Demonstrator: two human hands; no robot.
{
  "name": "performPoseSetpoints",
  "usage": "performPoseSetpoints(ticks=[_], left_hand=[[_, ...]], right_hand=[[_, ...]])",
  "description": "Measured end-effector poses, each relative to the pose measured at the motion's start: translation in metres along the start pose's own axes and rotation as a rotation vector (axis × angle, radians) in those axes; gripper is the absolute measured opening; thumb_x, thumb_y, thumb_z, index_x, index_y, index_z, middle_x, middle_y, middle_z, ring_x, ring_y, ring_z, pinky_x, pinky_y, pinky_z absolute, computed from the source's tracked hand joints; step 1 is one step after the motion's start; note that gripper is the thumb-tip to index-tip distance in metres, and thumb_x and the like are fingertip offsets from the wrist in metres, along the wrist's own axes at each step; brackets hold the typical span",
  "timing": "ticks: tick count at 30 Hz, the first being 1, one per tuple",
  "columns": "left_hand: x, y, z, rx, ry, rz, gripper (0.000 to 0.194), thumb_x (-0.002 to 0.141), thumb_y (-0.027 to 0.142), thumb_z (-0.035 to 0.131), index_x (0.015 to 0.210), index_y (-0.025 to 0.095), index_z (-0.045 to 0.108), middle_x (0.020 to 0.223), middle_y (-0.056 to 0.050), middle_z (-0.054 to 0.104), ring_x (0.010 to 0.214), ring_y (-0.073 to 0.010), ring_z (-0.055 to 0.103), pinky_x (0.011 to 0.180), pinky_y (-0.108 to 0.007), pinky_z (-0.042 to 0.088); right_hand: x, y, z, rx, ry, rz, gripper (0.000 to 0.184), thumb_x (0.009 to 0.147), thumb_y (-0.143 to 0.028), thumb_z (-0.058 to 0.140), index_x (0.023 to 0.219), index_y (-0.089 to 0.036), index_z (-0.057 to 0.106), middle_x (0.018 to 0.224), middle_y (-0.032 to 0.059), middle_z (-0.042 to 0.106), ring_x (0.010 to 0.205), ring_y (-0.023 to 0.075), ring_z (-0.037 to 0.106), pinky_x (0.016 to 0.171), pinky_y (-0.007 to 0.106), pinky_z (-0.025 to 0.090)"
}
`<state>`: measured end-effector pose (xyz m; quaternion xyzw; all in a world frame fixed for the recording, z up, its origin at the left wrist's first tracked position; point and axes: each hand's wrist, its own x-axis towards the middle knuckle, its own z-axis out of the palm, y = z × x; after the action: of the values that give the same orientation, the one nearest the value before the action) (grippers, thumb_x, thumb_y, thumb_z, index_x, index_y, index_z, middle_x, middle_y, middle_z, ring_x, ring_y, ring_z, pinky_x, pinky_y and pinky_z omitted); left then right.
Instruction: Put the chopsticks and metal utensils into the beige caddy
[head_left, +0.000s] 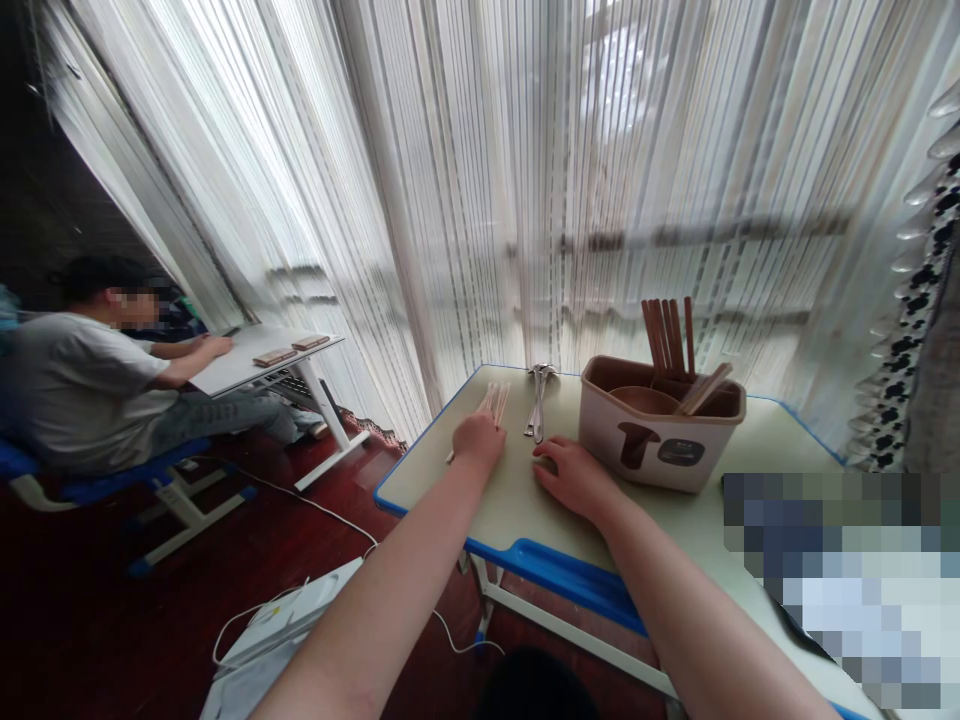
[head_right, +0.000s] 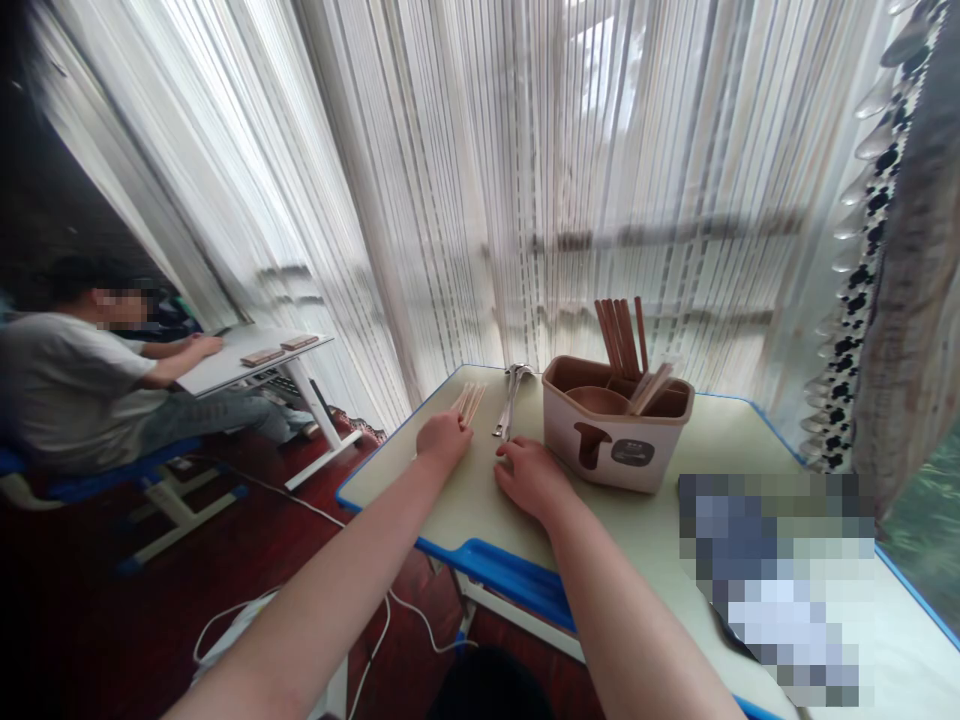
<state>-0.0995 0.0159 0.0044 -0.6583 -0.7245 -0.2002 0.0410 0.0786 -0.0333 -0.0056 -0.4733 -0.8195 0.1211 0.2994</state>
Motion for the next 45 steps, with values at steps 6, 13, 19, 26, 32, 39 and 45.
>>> performPoseSetpoints(ticks=[6,13,19,26,32,39,45], left_hand=[[0.000,-0.001,-0.002,-0.073,0.054,-0.055,0.027,0.078,0.024,0.047,0.095,0.015,0.066,0.086,-0.014,0.068,0.081,-0.0238,0.064,0.071,-0.031,0.046],[0.002,-0.007,-0.002,-0.235,0.162,-0.118,0.026,0.078,0.022,0.050,0.097,0.014,0.067,0.087,-0.015,0.069,0.084,-0.0255,0.064,0.073,-0.032,0.045],[0.004,-0.009,-0.001,-0.463,0.235,-0.141,0.021,0.077,0.022,0.052,0.091,0.018,0.067,0.087,-0.009,0.070,0.084,-0.0216,0.064,0.076,-0.031,0.046],[0.015,-0.011,0.008,-0.860,0.234,-0.222,0.020,0.078,0.022,0.053,0.093,0.013,0.062,0.088,-0.008,0.067,0.066,-0.0143,0.064,0.063,-0.027,0.048],[0.018,-0.006,0.011,-1.076,0.167,-0.230,0.024,0.080,0.017,0.050,0.101,0.010,0.057,0.095,-0.010,0.066,0.066,-0.0119,0.065,0.052,-0.020,0.047],[0.013,0.001,0.009,-1.224,0.057,-0.191,0.027,0.077,0.019,0.057,0.103,0.011,0.058,0.096,-0.009,0.065,0.071,-0.0129,0.066,0.054,-0.020,0.048],[0.010,0.003,0.009,-1.269,-0.005,-0.080,0.027,0.076,0.017,0.056,0.102,0.012,0.058,0.097,-0.009,0.065,0.071,-0.0125,0.065,0.058,-0.021,0.047]], right_hand=[[-0.001,0.000,-0.001,0.005,-0.003,-0.006,0.023,0.080,-0.029,0.052,0.096,-0.018,0.065,0.102,0.0089,0.061,0.093,0.0182,0.056,0.084,0.028,0.041],[-0.003,-0.002,-0.004,0.033,-0.011,0.001,0.021,0.080,-0.028,0.052,0.093,-0.018,0.066,0.101,0.0089,0.061,0.090,0.0182,0.057,0.083,0.029,0.042],[-0.003,0.000,-0.004,0.041,-0.006,-0.008,0.021,0.080,-0.029,0.053,0.091,-0.018,0.066,0.100,0.0091,0.061,0.090,0.0181,0.057,0.083,0.028,0.042],[-0.003,0.002,-0.003,0.074,0.005,-0.057,0.020,0.082,-0.026,0.049,0.084,-0.019,0.067,0.095,0.0065,0.062,0.085,0.0162,0.058,0.081,0.026,0.043],[-0.003,0.002,-0.003,0.084,0.019,-0.054,0.019,0.082,-0.026,0.049,0.085,-0.019,0.067,0.096,0.0068,0.063,0.086,0.0166,0.059,0.081,0.026,0.043],[-0.003,0.004,-0.003,0.067,0.020,-0.021,0.020,0.081,-0.028,0.050,0.088,-0.019,0.067,0.100,0.0072,0.062,0.089,0.0177,0.058,0.083,0.027,0.043],[-0.004,0.003,-0.004,0.058,0.012,-0.008,0.020,0.081,-0.028,0.050,0.088,-0.018,0.067,0.099,0.0076,0.062,0.088,0.0173,0.058,0.082,0.027,0.043]])
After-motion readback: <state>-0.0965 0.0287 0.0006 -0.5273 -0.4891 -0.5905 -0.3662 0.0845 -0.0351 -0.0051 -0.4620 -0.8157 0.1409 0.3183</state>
